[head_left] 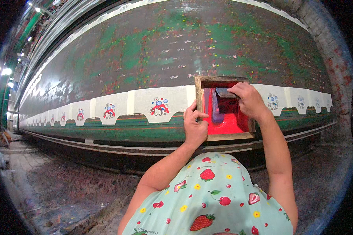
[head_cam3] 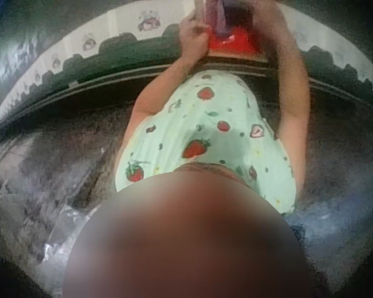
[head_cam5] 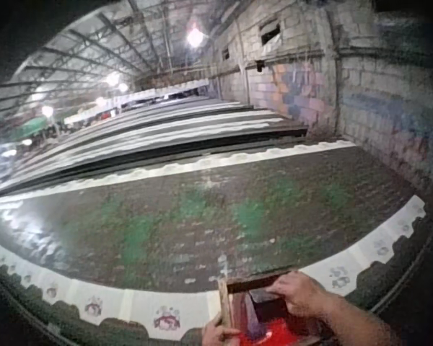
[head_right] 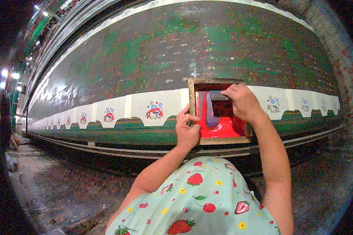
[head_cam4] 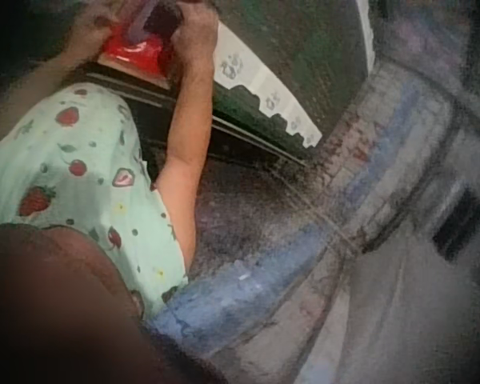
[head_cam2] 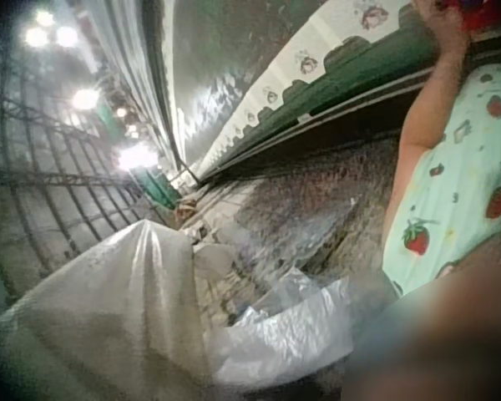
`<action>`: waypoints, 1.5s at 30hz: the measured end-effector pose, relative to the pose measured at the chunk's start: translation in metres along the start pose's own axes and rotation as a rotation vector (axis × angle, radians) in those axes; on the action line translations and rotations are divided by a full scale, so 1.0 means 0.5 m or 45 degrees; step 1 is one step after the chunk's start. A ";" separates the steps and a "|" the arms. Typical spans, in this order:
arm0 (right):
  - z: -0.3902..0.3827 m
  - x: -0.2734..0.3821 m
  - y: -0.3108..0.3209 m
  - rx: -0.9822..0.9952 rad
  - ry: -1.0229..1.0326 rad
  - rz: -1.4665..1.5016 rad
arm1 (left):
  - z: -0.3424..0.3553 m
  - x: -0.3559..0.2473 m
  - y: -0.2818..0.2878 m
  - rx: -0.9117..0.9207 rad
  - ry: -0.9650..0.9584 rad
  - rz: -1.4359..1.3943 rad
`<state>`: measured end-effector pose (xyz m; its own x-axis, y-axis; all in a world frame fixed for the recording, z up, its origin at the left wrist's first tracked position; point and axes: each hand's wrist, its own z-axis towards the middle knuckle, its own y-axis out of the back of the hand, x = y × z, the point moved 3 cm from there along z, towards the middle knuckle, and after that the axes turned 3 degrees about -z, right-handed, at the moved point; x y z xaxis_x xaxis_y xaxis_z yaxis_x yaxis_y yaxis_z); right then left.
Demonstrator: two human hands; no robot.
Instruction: The person holds a wooden frame containing a red-backed print and repeatedly rubs its surface with a small rectangular tool. The person moves the frame along a green conveyor belt and continues the rubbing motion throughout the clip.
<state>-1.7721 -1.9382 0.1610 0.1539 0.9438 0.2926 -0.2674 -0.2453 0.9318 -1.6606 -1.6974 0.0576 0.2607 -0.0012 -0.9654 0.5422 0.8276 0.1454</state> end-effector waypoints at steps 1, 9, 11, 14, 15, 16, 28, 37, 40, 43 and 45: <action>-0.014 0.012 -0.005 0.001 -0.002 -0.020 | 0.000 -0.001 0.000 -0.001 -0.005 0.005; -0.155 0.144 -0.017 -0.039 -0.028 -0.013 | 0.003 -0.013 0.003 0.017 -0.012 0.042; -0.181 0.168 -0.015 0.003 -0.036 0.013 | 0.004 -0.016 0.005 0.022 -0.005 0.047; -0.205 0.192 -0.006 -0.003 -0.023 0.025 | 0.005 -0.019 0.006 0.028 -0.008 0.032; -0.210 0.196 -0.004 0.016 -0.026 0.031 | 0.005 -0.021 0.005 0.032 -0.006 0.041; -0.214 0.199 -0.003 0.032 -0.031 0.036 | 0.005 -0.020 0.007 0.038 -0.006 0.049; -0.357 0.089 0.018 -0.495 -0.485 0.324 | 0.000 -0.047 -0.014 0.013 -0.052 0.039; -0.523 -0.106 0.081 -0.683 -0.522 0.538 | -0.051 -0.121 -0.281 0.034 -0.277 0.037; -0.571 -0.178 0.116 -0.683 -0.509 0.542 | -0.060 -0.128 -0.372 0.065 -0.164 -0.038; -0.607 -0.240 0.144 -0.658 -0.473 0.515 | -0.064 -0.127 -0.445 0.063 -0.128 -0.080; -0.625 -0.268 0.158 -0.640 -0.441 0.555 | -0.069 -0.126 -0.473 0.043 -0.101 -0.062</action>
<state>-2.1110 -2.0145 0.1281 0.2030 0.6399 0.7411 -0.7624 -0.3717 0.5298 -1.8329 -1.8738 0.0766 0.2947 -0.0866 -0.9516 0.5820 0.8061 0.1069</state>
